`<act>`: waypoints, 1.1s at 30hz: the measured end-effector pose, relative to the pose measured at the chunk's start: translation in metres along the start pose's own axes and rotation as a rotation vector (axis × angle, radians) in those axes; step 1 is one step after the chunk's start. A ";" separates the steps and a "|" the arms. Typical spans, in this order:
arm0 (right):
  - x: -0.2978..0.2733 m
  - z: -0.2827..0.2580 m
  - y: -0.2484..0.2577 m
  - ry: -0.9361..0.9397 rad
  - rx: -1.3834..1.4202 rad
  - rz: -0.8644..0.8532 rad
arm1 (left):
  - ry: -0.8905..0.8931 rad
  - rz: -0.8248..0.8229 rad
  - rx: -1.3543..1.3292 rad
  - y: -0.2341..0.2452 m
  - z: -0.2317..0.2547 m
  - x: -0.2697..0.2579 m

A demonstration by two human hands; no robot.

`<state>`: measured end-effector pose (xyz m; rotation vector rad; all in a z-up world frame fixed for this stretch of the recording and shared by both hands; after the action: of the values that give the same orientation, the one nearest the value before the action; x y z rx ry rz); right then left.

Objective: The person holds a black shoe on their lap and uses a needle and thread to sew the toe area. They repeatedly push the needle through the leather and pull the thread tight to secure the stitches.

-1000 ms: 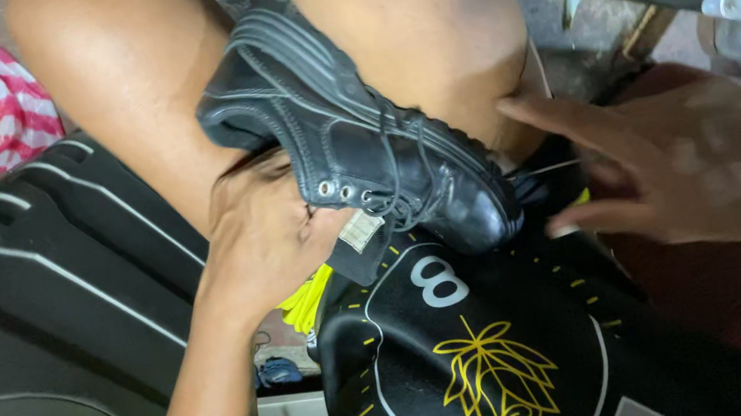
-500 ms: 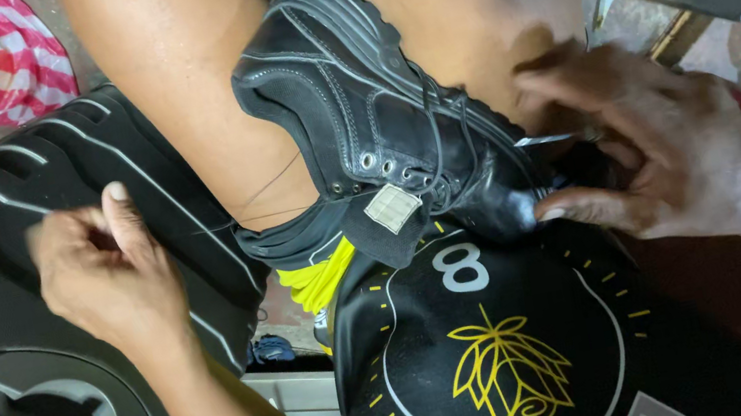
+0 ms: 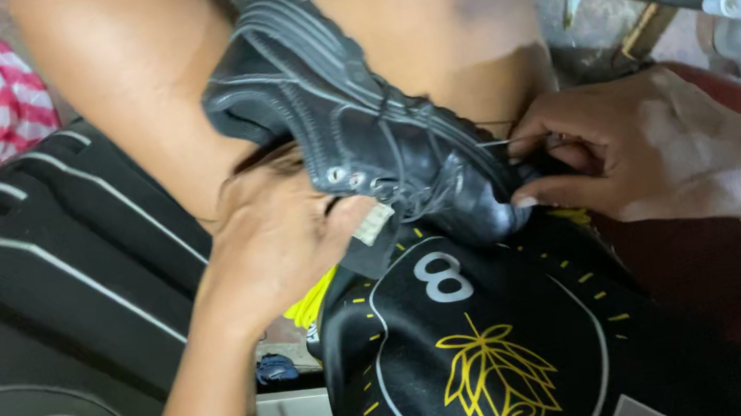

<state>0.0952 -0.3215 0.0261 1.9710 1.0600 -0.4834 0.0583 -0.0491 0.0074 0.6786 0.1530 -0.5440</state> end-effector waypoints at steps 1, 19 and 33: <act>0.002 0.003 0.001 -0.025 -0.008 -0.042 | 0.014 -0.007 -0.005 -0.001 -0.003 0.000; 0.012 0.013 -0.020 0.325 1.362 0.039 | 0.040 0.234 -0.335 -0.021 -0.014 0.001; 0.033 -0.039 -0.026 0.319 0.365 0.277 | -0.005 0.106 -0.167 -0.026 -0.025 0.011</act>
<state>0.0907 -0.2655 0.0153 2.5383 0.9106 -0.2242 0.0546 -0.0550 -0.0294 0.5196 0.1552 -0.4254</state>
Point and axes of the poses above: each hand's wrist, its own x-axis towards the middle knuckle, its own y-axis out of the back of the hand, z = x × y, the point moved 3 cm from there along x, towards the middle knuckle, and after that the axes turned 3 degrees about x, right-handed, at the moved point
